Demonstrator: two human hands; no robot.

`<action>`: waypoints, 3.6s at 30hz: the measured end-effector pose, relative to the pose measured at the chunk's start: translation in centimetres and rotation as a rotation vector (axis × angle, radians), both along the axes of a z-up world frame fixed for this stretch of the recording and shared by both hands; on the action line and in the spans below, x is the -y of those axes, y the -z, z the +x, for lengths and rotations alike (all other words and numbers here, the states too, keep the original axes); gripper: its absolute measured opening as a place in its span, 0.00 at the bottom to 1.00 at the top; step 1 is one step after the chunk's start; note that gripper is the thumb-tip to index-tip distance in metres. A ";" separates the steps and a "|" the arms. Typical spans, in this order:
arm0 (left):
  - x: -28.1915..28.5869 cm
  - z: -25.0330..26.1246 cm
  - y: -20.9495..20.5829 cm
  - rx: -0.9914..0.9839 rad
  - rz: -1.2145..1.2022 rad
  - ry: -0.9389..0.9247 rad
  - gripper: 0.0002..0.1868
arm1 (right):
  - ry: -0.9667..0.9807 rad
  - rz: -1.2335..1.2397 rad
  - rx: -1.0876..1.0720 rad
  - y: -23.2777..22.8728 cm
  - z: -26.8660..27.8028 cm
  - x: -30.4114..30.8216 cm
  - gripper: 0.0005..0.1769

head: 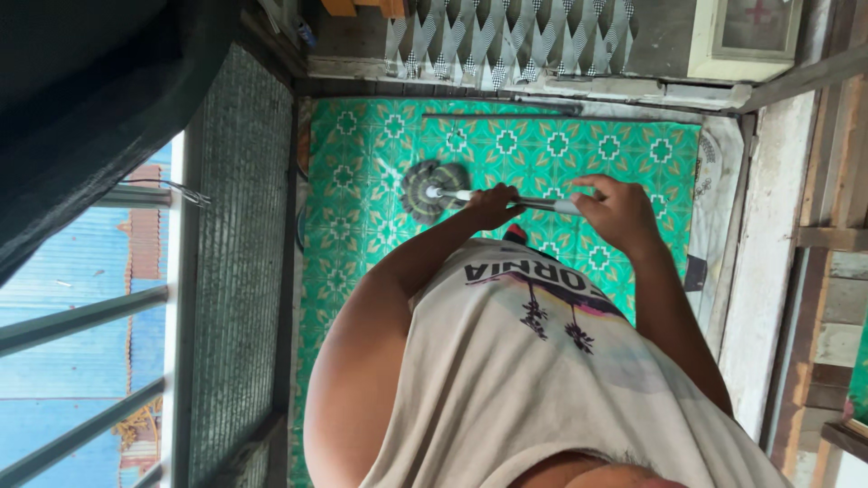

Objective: The person cleans the floor by hand using a mop, moving it across the patterned tiles.

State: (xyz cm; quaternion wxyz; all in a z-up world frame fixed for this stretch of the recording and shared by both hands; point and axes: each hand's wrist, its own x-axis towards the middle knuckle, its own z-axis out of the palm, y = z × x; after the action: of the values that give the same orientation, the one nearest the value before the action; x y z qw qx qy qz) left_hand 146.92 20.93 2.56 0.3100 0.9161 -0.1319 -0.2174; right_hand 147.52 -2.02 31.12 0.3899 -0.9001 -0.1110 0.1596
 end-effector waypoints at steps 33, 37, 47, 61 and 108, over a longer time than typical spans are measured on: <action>-7.8 -5.9 3.4 -0.109 -0.052 -0.022 0.26 | 0.012 0.572 -0.234 5.6 -7.4 -7.8 0.15; -6.7 -6.8 3.2 -0.113 -0.036 -0.013 0.25 | 0.056 0.621 -0.236 6.2 -9.0 -6.5 0.15; -4.7 -10.3 2.4 -0.121 0.037 0.071 0.23 | 0.135 0.628 -0.228 9.4 -15.5 -4.0 0.15; 9.9 -26.8 2.1 -0.122 0.052 0.481 0.23 | 0.507 0.673 -0.337 11.0 -40.8 6.7 0.18; 2.4 -15.8 1.4 0.060 0.028 0.228 0.42 | 0.035 -0.064 0.106 15.0 -25.4 -1.2 0.30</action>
State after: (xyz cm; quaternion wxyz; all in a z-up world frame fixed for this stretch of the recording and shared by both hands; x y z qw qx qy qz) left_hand 131.10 18.54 1.15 0.2663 0.9055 -0.2415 -0.2254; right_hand 122.12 -0.78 16.17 0.3572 -0.9211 -0.1107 0.1085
